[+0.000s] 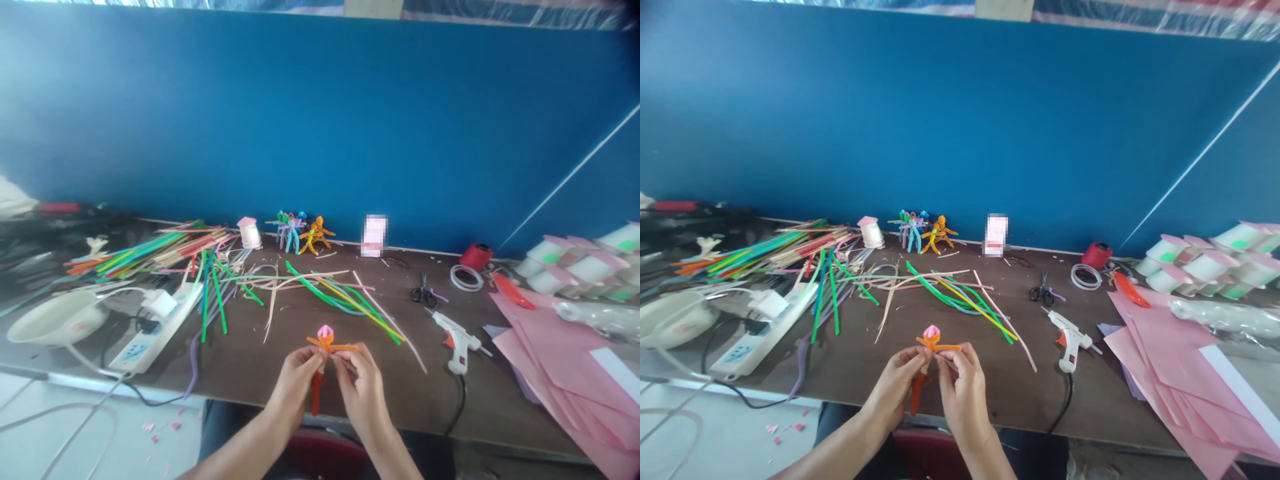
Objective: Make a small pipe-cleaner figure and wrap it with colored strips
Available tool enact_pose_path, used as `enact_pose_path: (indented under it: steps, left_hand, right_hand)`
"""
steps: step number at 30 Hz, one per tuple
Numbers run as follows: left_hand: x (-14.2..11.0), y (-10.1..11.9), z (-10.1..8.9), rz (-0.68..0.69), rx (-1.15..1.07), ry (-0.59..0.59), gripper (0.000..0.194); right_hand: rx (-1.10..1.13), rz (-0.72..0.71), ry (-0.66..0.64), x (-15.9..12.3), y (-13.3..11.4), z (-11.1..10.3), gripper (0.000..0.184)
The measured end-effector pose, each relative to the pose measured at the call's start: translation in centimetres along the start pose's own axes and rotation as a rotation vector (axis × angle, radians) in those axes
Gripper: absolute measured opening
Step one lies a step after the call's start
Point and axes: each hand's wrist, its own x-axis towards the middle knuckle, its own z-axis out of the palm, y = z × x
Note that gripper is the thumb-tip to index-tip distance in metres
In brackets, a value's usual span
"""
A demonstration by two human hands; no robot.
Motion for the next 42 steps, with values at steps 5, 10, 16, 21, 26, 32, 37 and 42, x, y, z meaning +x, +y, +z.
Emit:
enact_pose_path:
  steps: [5,10,16,21,26,32,37,42]
  left_hand:
    - [0.2,0.2,-0.2,0.055,0.123,-0.033,0.03]
    - [0.3,0.7,-0.3,0.095,0.27,-0.061,0.03]
    - [0.4,1.2,-0.5,0.131,0.37,-0.126,0.027]
    - [0.4,1.6,-0.5,0.152,0.24,-0.261,0.023]
    - [-0.1,1.6,-0.4,0.085,0.042,-0.324,0.021]
    - [-0.6,0.9,0.1,-0.127,-0.247,-0.283,0.025]
    - [-0.8,0.6,0.6,-0.236,-0.27,-0.18,0.025]
    - [-1.1,0.5,0.6,-0.169,-0.251,-0.19,0.028]
  right_hand:
    - [0.106,0.102,-0.04,0.3,0.0,-0.2,0.016]
    - [0.093,0.148,-0.101,0.7,-0.5,-1.0,0.02]
    - [0.251,0.348,-0.184,1.5,-1.2,-1.6,0.027]
    - [0.682,0.624,-0.289,1.9,-1.0,-1.6,0.03]
    - [1.036,0.907,-0.305,1.8,-0.7,-1.4,0.021]
    - [1.215,1.019,-0.338,1.3,0.0,-0.1,0.021]
    - [1.224,0.977,-0.214,0.7,0.8,1.1,0.021]
    - [1.319,1.097,-0.437,0.2,1.0,0.6,0.019]
